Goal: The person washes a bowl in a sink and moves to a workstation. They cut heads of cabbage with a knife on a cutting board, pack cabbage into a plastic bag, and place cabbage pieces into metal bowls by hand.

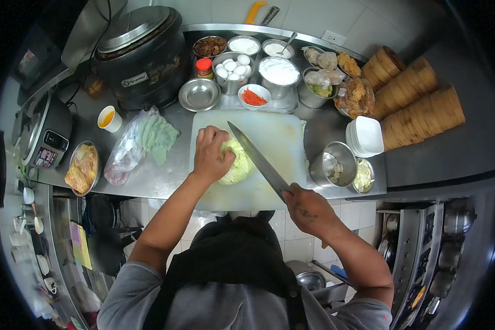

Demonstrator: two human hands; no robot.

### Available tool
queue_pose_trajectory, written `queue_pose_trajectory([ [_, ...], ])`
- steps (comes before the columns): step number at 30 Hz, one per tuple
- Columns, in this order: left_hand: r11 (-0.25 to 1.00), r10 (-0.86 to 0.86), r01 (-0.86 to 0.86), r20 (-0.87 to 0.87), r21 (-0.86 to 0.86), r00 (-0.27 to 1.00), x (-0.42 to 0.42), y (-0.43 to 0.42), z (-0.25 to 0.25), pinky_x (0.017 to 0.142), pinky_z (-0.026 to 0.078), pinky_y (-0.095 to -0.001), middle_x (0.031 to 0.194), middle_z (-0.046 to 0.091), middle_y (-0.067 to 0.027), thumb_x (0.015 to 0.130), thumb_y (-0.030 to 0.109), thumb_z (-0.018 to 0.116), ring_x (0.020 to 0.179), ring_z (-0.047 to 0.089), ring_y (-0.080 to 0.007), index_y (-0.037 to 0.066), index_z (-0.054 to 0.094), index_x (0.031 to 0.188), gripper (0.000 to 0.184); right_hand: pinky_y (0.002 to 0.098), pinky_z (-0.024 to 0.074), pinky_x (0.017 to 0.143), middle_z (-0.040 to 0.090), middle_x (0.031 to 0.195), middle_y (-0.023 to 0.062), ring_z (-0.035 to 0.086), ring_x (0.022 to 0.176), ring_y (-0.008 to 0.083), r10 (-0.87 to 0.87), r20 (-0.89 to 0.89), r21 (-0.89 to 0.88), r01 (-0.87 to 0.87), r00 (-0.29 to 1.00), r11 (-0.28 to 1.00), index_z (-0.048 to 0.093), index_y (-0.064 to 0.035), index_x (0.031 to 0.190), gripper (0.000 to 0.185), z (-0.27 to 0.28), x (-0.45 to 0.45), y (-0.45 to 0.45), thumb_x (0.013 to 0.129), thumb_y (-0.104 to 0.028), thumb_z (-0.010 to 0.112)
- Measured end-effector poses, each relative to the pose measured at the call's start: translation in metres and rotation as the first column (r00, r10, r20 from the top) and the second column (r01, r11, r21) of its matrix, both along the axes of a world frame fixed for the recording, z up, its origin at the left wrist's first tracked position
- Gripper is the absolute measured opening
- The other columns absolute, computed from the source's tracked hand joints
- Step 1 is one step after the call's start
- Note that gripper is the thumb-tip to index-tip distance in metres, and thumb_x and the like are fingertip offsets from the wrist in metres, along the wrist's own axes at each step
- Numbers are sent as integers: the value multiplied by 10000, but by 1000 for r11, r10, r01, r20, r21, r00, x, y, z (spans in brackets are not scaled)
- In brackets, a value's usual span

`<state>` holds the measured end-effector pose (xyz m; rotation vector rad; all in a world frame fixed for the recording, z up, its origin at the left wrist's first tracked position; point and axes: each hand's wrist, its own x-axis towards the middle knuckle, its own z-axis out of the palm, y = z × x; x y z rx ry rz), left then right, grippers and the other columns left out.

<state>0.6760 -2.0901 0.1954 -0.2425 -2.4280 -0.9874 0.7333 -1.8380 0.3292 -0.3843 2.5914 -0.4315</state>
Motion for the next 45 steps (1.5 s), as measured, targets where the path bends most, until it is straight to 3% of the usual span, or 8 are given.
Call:
queue_pose_trajectory([
  [6, 1000, -18, 18, 6, -8, 1000, -4, -11, -8, 801, 389, -442, 948, 485, -110, 681, 102, 631, 912, 459, -323, 66, 586, 967, 292, 521, 460, 768, 640, 820, 272, 626, 852, 452, 5, 146, -21, -2, 989, 1000, 514, 12, 1008, 273, -15, -20, -32, 1010, -244, 418],
  [14, 997, 48, -45, -53, 59, 997, 8, -22, -25, 794, 381, -447, 956, 472, -131, 649, 121, 615, 898, 448, -345, 57, 542, 958, 324, 512, 503, 624, 636, 716, 248, 637, 667, 437, 75, -96, -44, -80, 993, 996, 492, 38, 955, 302, -105, -23, -63, 1007, -257, 448],
  [25, 996, 84, -82, -55, 33, 995, 2, -13, -16, 809, 391, -446, 953, 462, -130, 651, 137, 638, 901, 449, -331, 63, 550, 936, 307, 504, 474, 729, 631, 819, 257, 626, 812, 434, 156, 129, 111, -170, 979, 979, 511, 50, 974, 284, 5, -32, -39, 980, -231, 470],
  [35, 996, 85, -85, -32, 14, 996, 2, -3, -17, 787, 396, -449, 950, 484, -116, 649, 169, 652, 911, 469, -328, 68, 556, 946, 329, 519, 497, 703, 647, 785, 244, 640, 771, 438, 39, -40, -35, -41, 998, 999, 490, 23, 962, 295, -127, -26, -54, 991, -270, 482],
  [40, 996, 71, -74, -55, -54, 996, -3, 5, -13, 784, 395, -443, 949, 485, -111, 641, 178, 659, 911, 472, -321, 74, 557, 940, 332, 518, 486, 678, 646, 780, 242, 638, 754, 435, 52, -87, -52, -57, 995, 997, 488, 4, 972, 284, -108, -32, -40, 985, -279, 493],
  [41, 998, 41, -44, -60, -55, 997, -3, 4, -12, 787, 395, -444, 948, 485, -110, 639, 174, 659, 913, 472, -319, 76, 557, 934, 328, 501, 481, 679, 649, 793, 233, 634, 768, 433, 86, -58, -190, -95, 995, 977, 494, 3, 973, 262, -88, -34, -29, 981, -258, 488],
  [43, 998, 33, -36, -59, -52, 998, -3, 6, -10, 794, 394, -447, 949, 483, -111, 638, 166, 657, 915, 469, -322, 77, 558, 930, 321, 483, 481, 697, 646, 805, 235, 627, 786, 437, -81, 370, 50, 67, 926, 997, 498, 14, 970, 247, -11, -43, -44, 971, -233, 487],
  [45, 999, 30, -32, -55, -39, 998, -7, 5, -13, 801, 393, -450, 950, 482, -112, 638, 159, 654, 916, 467, -326, 78, 558, 925, 314, 485, 485, 703, 639, 790, 243, 626, 782, 442, -97, 401, 37, 89, 911, 995, 496, 17, 957, 225, -30, -43, -44, 965, -208, 491],
])
